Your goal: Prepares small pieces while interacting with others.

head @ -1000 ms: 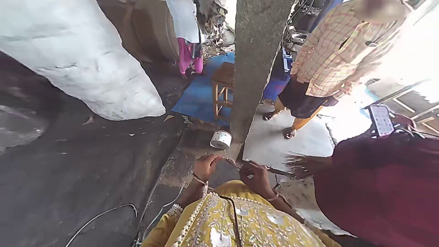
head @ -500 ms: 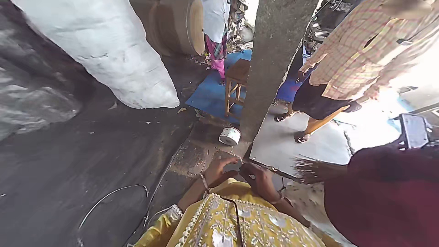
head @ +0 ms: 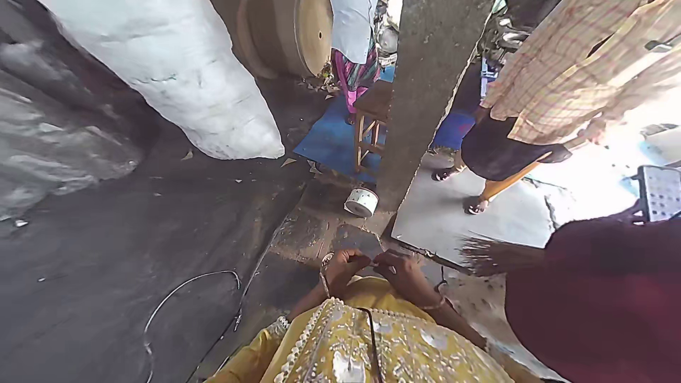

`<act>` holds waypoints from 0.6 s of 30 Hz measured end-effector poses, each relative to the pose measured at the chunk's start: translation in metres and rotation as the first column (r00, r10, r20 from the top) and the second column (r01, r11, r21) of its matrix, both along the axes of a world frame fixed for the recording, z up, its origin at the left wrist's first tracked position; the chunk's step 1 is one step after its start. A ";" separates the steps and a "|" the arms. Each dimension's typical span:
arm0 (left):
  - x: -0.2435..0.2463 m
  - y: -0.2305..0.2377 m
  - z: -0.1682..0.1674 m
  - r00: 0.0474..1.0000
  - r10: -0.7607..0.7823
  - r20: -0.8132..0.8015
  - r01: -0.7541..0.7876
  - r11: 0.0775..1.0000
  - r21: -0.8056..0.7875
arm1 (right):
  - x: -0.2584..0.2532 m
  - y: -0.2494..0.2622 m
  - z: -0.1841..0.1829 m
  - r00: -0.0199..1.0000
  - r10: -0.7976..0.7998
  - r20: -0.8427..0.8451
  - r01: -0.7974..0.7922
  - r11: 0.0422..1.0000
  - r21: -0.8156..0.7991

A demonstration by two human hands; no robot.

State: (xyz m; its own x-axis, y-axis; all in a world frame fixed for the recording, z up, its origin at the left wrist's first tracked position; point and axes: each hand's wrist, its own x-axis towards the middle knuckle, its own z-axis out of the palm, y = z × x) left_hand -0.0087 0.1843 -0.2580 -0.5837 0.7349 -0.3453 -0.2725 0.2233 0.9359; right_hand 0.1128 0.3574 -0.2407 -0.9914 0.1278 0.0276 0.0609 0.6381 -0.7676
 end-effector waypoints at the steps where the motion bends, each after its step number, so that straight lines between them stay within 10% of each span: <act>1: 0.001 0.000 0.000 1.000 -0.007 -0.006 0.007 1.000 0.003 | 0.000 0.001 0.002 0.998 0.025 0.053 -0.025 1.000 0.006; 10: 0.013 -0.003 0.000 1.000 0.002 0.011 -0.002 1.000 0.004 | 0.005 -0.008 -0.015 0.961 -0.033 -0.275 0.127 0.935 0.331; 18: 0.005 -0.007 -0.004 0.995 -0.035 -0.092 0.027 0.996 -0.084 | -0.005 -0.008 -0.019 0.951 -0.084 -0.299 0.178 0.936 0.303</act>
State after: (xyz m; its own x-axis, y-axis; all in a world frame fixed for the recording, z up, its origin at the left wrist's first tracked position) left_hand -0.0038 0.1775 -0.2624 -0.5936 0.7245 -0.3503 -0.1761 0.3078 0.9350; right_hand 0.1078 0.3489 -0.2600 -0.9126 0.1931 0.3603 -0.0243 0.8542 -0.5193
